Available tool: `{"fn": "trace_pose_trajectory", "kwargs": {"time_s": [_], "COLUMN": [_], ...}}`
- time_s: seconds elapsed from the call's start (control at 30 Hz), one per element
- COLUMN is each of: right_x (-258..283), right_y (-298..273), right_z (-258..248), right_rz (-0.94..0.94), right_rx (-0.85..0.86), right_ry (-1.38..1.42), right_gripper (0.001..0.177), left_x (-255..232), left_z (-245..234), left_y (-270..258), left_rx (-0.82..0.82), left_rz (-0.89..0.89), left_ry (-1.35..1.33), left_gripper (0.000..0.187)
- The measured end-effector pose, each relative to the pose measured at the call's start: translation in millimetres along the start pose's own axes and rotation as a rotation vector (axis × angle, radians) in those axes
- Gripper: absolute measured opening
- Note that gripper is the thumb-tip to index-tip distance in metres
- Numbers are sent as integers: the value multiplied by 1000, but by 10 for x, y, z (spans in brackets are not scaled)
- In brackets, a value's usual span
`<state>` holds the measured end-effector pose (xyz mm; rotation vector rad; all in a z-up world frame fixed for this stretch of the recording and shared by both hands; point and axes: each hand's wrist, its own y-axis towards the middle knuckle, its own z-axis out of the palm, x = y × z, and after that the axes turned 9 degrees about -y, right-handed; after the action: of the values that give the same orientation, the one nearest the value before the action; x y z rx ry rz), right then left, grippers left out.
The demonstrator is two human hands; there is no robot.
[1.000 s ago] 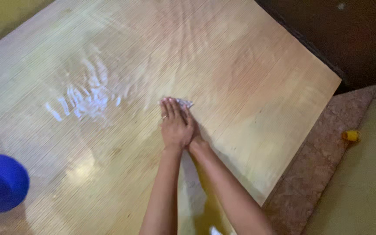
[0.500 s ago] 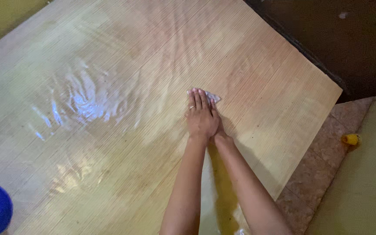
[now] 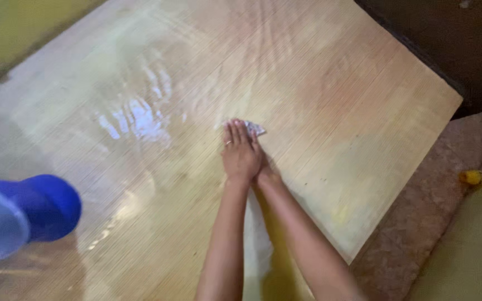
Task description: The person wipes the surface of a light-colored wooden table using a white cloth, cleaning across the plastic covering and moving a blue plastic container.
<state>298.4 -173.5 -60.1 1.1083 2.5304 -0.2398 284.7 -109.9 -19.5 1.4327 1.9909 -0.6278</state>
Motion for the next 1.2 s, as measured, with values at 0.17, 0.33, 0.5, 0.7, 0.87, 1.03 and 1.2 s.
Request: {"fn": "trace_pose_trajectory", "kwargs": {"time_s": [0.17,0.33,0.5,0.7,0.87,1.03,1.2], "right_x": [920,1777,2547,3175,3326,3189,2963], "right_y": [-73,-175,-315,-465,-486,-375,-5], "right_z": [-459,-849,-1182,-1416,-1464,-1388,-1247], "right_rz": [-70,-155,-244,-335,-381,-402,-404], "right_rx": [-41,-72,-108,-132,-144,-138,-147], "right_ry": [77,148,217,289,320,332,335], "right_gripper": [71,71,70,70,70,69,69], "left_x": [611,1066,1454,1950,2005,1931,1890], "left_z": [-667,-1373,-1933,-2284,-2347,-2266,-2254], "left_y": [-503,-1041,-1545,-2021,-2120,-1936,-1504], "left_rx": [-39,-25,-47,-77,-68,-88,-88], "left_rz": [-31,-138,-198,-261,-272,-343,-377], "left_ry": [56,49,31,120,78,75,6], "left_gripper": [68,71,71,75,83,77,79]}}
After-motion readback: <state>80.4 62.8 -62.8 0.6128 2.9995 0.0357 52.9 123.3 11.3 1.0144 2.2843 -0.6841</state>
